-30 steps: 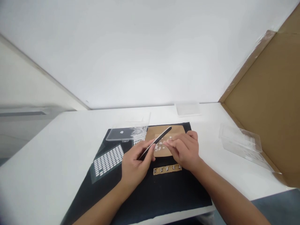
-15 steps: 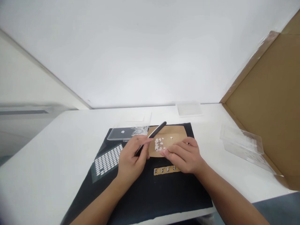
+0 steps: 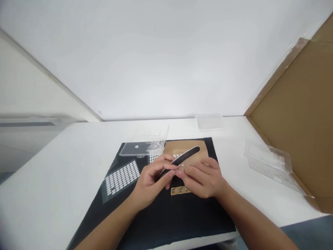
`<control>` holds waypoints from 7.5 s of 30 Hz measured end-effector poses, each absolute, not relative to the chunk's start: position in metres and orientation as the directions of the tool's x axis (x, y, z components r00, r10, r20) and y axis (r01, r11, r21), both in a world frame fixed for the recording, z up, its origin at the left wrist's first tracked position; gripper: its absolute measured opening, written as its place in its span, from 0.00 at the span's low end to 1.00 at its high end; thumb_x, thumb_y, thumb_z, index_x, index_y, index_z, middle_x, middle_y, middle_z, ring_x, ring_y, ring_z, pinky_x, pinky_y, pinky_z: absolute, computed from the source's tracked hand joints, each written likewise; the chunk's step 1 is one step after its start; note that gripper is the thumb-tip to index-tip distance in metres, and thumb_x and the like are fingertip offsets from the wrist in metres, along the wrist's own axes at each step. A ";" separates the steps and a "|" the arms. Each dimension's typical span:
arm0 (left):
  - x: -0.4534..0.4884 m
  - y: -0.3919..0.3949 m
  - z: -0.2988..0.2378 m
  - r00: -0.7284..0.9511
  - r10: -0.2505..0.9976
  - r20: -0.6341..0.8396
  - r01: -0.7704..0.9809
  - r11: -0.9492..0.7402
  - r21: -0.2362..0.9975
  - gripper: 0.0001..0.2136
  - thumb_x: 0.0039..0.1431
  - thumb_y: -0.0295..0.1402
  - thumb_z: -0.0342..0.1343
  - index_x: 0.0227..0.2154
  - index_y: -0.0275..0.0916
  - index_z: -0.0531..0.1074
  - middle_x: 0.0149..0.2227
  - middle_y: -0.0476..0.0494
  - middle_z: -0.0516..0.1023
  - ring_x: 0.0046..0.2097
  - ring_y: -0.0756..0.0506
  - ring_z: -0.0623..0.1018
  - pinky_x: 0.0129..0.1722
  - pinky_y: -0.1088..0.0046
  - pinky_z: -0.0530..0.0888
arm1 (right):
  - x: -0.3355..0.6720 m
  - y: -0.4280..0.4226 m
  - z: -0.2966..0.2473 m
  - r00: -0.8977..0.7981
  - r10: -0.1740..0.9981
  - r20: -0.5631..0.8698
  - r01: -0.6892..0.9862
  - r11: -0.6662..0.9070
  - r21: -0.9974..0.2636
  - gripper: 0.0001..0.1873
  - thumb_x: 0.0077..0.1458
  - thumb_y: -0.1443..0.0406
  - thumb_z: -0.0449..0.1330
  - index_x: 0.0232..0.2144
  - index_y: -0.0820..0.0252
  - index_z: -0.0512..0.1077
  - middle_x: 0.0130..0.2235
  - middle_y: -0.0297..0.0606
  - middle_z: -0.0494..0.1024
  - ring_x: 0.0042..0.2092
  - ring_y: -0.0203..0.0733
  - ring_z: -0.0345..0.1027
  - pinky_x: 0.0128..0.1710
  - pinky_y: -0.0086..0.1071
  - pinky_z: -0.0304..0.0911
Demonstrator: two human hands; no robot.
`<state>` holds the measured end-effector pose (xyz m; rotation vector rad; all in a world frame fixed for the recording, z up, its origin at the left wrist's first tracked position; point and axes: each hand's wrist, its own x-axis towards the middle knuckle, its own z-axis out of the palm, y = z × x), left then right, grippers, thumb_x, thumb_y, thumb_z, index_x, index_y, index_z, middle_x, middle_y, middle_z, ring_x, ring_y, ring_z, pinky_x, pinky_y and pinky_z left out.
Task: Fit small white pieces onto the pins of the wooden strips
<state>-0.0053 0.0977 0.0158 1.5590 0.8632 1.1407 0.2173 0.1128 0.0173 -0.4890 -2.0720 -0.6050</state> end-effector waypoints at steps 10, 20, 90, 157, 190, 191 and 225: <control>0.002 0.098 0.009 0.283 0.956 0.080 -0.114 -0.049 0.992 0.12 0.60 0.41 0.70 0.39 0.36 0.86 0.48 0.37 0.78 0.18 0.59 0.72 0.19 0.78 0.74 | 0.218 0.105 0.024 -0.552 0.156 0.819 0.549 0.807 0.217 0.10 0.65 0.69 0.67 0.30 0.55 0.78 0.36 0.26 0.85 0.36 0.29 0.77 0.41 0.33 0.60; 0.002 0.098 0.000 0.341 0.940 0.001 -0.139 0.050 0.989 0.15 0.61 0.44 0.70 0.41 0.36 0.86 0.24 0.47 0.77 0.19 0.54 0.70 0.17 0.79 0.67 | 0.218 0.106 0.018 -0.499 0.190 0.845 0.539 0.832 0.131 0.06 0.66 0.69 0.67 0.35 0.56 0.82 0.35 0.28 0.85 0.36 0.31 0.79 0.43 0.34 0.59; -0.015 0.106 0.022 -0.141 0.819 0.557 0.538 -0.409 0.737 0.10 0.68 0.34 0.57 0.32 0.40 0.80 0.43 0.40 0.75 0.48 0.42 0.79 0.34 0.72 0.76 | 0.183 0.081 -0.018 -0.493 0.695 0.523 0.615 0.704 -0.355 0.22 0.49 0.44 0.76 0.34 0.54 0.81 0.30 0.30 0.80 0.34 0.39 0.69 0.39 0.37 0.53; -0.013 0.111 0.009 -0.080 0.806 0.587 0.523 -0.468 0.713 0.07 0.67 0.32 0.58 0.33 0.39 0.78 0.44 0.40 0.73 0.42 0.45 0.80 0.30 0.74 0.75 | 0.179 0.079 -0.014 -0.576 0.736 0.356 0.614 0.677 -0.406 0.12 0.61 0.55 0.72 0.30 0.54 0.79 0.33 0.30 0.79 0.38 0.40 0.66 0.42 0.39 0.50; -0.049 0.137 0.000 -0.174 0.785 0.595 0.744 -0.291 0.601 0.11 0.69 0.26 0.49 0.46 0.40 0.76 0.41 0.40 0.75 0.48 0.39 0.77 0.49 0.61 0.75 | 0.214 0.102 0.000 -0.349 0.699 0.625 0.603 0.678 -0.421 0.15 0.69 0.73 0.53 0.49 0.53 0.74 0.32 0.31 0.80 0.37 0.41 0.74 0.47 0.41 0.57; -0.051 0.139 -0.001 -0.171 0.791 0.587 0.753 -0.279 0.596 0.12 0.69 0.25 0.48 0.45 0.40 0.76 0.40 0.40 0.74 0.48 0.39 0.77 0.48 0.61 0.75 | 0.215 0.102 0.000 -0.348 0.703 0.620 0.603 0.674 -0.426 0.17 0.68 0.75 0.52 0.50 0.53 0.74 0.32 0.31 0.80 0.38 0.41 0.74 0.47 0.41 0.57; -0.093 0.190 -0.003 -0.080 0.996 -0.039 0.915 0.088 0.393 0.13 0.64 0.45 0.65 0.44 0.44 0.87 0.46 0.40 0.87 0.45 0.37 0.84 0.36 0.68 0.74 | 0.208 0.102 0.000 -0.398 0.708 0.583 0.622 0.676 -0.396 0.13 0.63 0.74 0.57 0.43 0.54 0.76 0.39 0.34 0.80 0.45 0.42 0.73 0.50 0.41 0.56</control>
